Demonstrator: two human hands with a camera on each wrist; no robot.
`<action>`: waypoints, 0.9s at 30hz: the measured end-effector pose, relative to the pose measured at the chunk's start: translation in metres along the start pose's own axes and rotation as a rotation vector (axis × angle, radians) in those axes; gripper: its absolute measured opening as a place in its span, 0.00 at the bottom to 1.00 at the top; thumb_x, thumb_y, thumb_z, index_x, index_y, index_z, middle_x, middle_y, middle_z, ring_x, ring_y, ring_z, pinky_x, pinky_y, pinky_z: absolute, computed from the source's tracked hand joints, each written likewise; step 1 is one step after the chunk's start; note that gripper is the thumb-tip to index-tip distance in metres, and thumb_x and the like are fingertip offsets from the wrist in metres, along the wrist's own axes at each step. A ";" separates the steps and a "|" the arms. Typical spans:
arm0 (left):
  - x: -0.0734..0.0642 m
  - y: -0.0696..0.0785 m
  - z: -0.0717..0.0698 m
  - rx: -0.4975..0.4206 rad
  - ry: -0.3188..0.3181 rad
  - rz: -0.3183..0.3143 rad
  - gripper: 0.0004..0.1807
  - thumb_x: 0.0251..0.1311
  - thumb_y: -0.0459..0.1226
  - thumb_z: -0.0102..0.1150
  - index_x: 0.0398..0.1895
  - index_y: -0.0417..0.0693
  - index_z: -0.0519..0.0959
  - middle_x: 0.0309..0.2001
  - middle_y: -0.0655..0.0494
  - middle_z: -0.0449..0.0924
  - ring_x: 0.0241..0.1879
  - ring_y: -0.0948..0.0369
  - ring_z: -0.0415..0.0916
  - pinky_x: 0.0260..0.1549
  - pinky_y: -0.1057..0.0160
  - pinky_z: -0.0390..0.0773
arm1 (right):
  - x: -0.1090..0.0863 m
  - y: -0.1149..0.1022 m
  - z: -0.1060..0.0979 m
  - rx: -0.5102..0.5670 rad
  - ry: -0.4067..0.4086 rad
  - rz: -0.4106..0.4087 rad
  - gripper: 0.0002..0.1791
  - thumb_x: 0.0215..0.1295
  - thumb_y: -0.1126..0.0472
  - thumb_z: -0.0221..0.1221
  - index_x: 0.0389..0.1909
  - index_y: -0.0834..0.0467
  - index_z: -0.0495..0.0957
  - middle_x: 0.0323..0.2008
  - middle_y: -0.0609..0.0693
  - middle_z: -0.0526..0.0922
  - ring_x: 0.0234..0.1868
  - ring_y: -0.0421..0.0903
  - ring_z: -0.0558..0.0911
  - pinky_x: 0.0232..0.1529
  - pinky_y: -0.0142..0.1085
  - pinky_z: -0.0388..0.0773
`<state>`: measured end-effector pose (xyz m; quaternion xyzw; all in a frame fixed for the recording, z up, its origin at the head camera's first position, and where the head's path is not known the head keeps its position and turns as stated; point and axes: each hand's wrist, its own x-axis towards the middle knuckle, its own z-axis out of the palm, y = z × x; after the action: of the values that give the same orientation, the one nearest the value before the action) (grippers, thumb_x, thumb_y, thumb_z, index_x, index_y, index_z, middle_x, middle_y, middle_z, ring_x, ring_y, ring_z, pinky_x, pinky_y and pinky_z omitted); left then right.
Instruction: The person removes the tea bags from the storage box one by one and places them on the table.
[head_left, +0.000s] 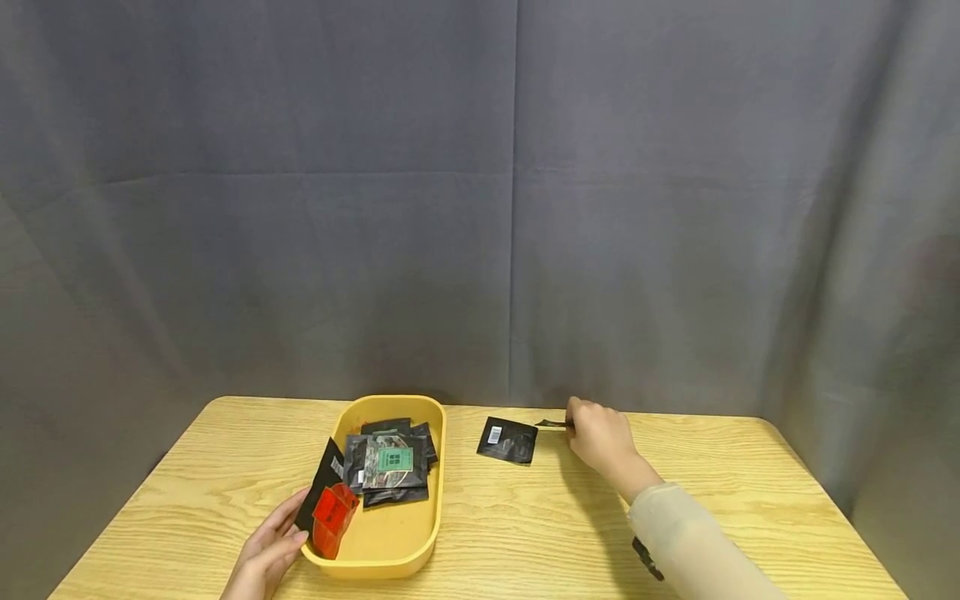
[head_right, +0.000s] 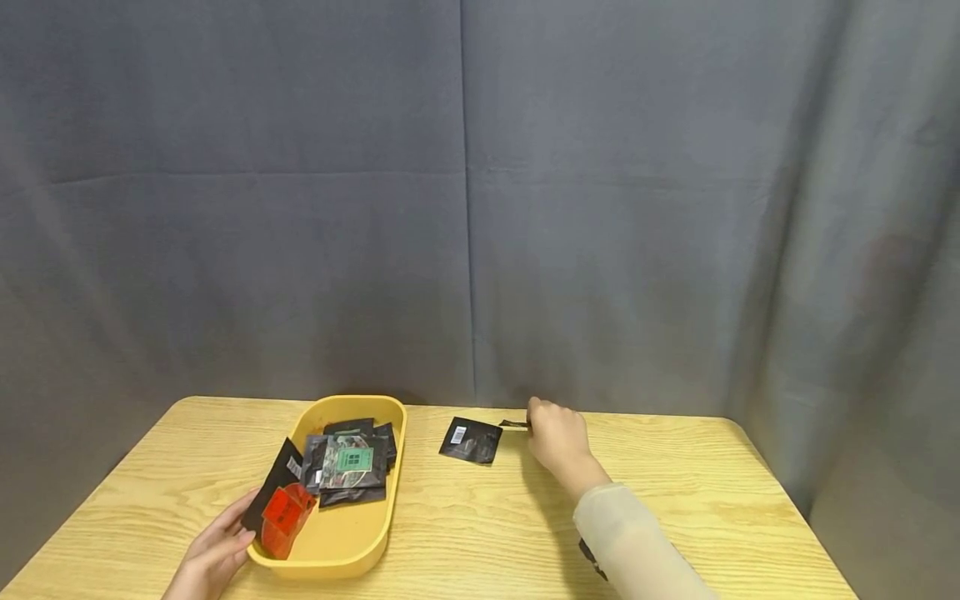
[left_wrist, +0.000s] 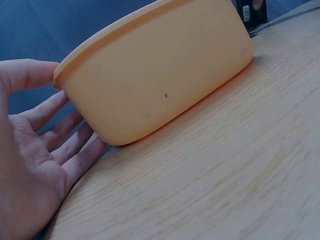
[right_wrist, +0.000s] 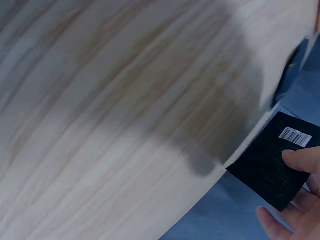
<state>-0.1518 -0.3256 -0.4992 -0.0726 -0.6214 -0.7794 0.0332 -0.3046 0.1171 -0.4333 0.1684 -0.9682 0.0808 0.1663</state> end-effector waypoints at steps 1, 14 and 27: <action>0.000 0.000 0.000 0.005 0.004 -0.004 0.23 0.69 0.25 0.44 0.56 0.63 0.74 0.55 0.71 0.76 0.54 0.75 0.73 0.49 0.73 0.74 | -0.001 0.001 0.001 -0.012 0.003 -0.007 0.10 0.53 0.69 0.68 0.28 0.56 0.76 0.26 0.49 0.82 0.27 0.51 0.82 0.25 0.47 0.78; 0.000 0.001 0.001 0.018 0.014 -0.015 0.24 0.69 0.25 0.44 0.55 0.64 0.75 0.54 0.71 0.76 0.54 0.75 0.73 0.48 0.73 0.75 | -0.008 0.011 0.012 -0.132 -0.125 -0.152 0.09 0.54 0.67 0.68 0.37 0.56 0.83 0.32 0.52 0.84 0.31 0.55 0.84 0.28 0.50 0.80; 0.000 0.000 -0.001 -0.003 -0.008 0.001 0.28 0.69 0.24 0.42 0.54 0.70 0.78 0.54 0.72 0.77 0.54 0.75 0.73 0.48 0.73 0.75 | -0.015 0.010 0.011 -0.135 -0.219 -0.178 0.18 0.54 0.66 0.67 0.48 0.62 0.82 0.43 0.58 0.83 0.44 0.58 0.83 0.44 0.55 0.79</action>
<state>-0.1515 -0.3264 -0.4991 -0.0763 -0.6202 -0.7801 0.0312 -0.2981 0.1287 -0.4499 0.2500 -0.9650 -0.0186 0.0772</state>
